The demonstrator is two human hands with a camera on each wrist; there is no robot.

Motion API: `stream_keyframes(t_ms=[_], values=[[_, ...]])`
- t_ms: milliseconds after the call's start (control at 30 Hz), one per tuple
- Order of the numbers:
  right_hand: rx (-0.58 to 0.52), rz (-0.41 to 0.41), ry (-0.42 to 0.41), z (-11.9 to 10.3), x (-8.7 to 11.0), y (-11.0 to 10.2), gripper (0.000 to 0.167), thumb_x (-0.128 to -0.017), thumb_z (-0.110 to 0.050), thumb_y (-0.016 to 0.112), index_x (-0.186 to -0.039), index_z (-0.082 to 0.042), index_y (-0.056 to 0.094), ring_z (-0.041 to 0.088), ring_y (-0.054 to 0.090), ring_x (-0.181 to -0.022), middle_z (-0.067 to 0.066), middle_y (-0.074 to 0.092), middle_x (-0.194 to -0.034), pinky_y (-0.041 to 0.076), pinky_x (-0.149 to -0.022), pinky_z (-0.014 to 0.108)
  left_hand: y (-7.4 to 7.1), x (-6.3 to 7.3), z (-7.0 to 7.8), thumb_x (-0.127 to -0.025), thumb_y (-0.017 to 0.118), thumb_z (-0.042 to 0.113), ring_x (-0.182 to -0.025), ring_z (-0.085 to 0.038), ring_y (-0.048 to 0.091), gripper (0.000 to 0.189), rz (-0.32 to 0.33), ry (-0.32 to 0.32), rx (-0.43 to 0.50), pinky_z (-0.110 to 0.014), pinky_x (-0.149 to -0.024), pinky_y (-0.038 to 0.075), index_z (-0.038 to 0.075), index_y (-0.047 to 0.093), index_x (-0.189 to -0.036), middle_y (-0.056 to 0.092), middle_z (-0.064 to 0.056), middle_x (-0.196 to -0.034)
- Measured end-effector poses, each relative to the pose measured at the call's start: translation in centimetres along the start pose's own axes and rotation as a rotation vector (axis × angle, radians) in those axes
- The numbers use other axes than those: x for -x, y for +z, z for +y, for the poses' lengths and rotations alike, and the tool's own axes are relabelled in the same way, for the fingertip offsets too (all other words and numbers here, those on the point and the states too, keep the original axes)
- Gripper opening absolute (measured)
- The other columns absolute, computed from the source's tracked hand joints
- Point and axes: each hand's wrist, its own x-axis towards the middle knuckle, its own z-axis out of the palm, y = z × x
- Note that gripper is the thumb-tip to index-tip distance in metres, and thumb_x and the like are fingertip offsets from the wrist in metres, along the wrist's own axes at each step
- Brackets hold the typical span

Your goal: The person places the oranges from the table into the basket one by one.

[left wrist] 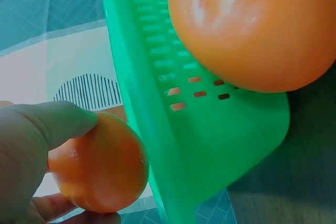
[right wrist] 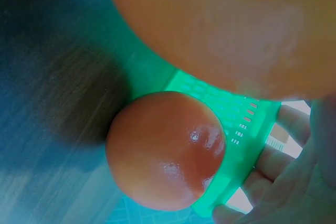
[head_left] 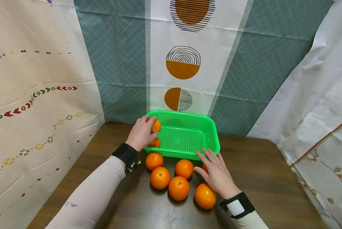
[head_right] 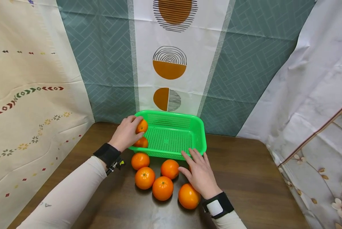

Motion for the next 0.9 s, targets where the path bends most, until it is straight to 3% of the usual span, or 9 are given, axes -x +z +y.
stream_keyframes(t_ms=[100, 333, 567, 900], values=[[-0.002, -0.001, 0.002, 0.0, 0.0, 0.0, 0.069, -0.103, -0.042, 0.078, -0.162, -0.013, 0.057, 0.043, 0.037, -0.160, 0.021, 0.048, -0.167, 0.016, -0.130, 0.072, 0.2, -0.6, -0.1, -0.099, 0.084, 0.021, -0.125, -0.051, 0.056, 0.066, -0.013, 0.001, -0.016, -0.056, -0.096, 0.056, 0.001, 0.057, -0.156, 0.057, -0.029, -0.144], [-0.002, -0.002, 0.004, -0.1, 0.1, 0.0, 0.069, -0.104, -0.041, 0.078, -0.163, -0.013, 0.056, 0.044, 0.037, -0.160, 0.021, 0.048, -0.168, 0.015, -0.130, 0.072, 0.9, -1.6, -0.4, -0.100, 0.083, 0.021, -0.128, -0.055, 0.057, 0.065, -0.011, -0.002, -0.053, -0.057, -0.100, 0.057, 0.000, 0.056, -0.156, 0.049, -0.028, -0.160], [-0.004, -0.006, 0.007, 0.0, 0.0, 0.1, 0.069, -0.104, -0.043, 0.077, -0.163, -0.014, 0.056, 0.043, 0.036, -0.161, 0.020, 0.047, -0.169, 0.015, -0.130, 0.072, 1.7, -2.3, -0.9, -0.102, 0.082, 0.022, -0.121, -0.050, 0.059, 0.068, -0.063, -0.007, -0.075, -0.054, -0.098, 0.057, 0.000, 0.053, -0.158, 0.057, -0.025, -0.151], [-0.001, -0.017, 0.019, 0.0, -0.1, 0.2, 0.069, -0.105, -0.043, 0.076, -0.164, -0.014, 0.055, 0.043, 0.035, -0.161, 0.020, 0.046, -0.169, 0.015, -0.130, 0.071, 2.9, -3.0, -1.6, -0.106, 0.078, 0.022, -0.121, -0.055, 0.061, 0.061, -0.133, -0.031, -0.095, -0.060, -0.094, 0.059, 0.013, 0.056, -0.162, 0.054, -0.030, -0.151]])
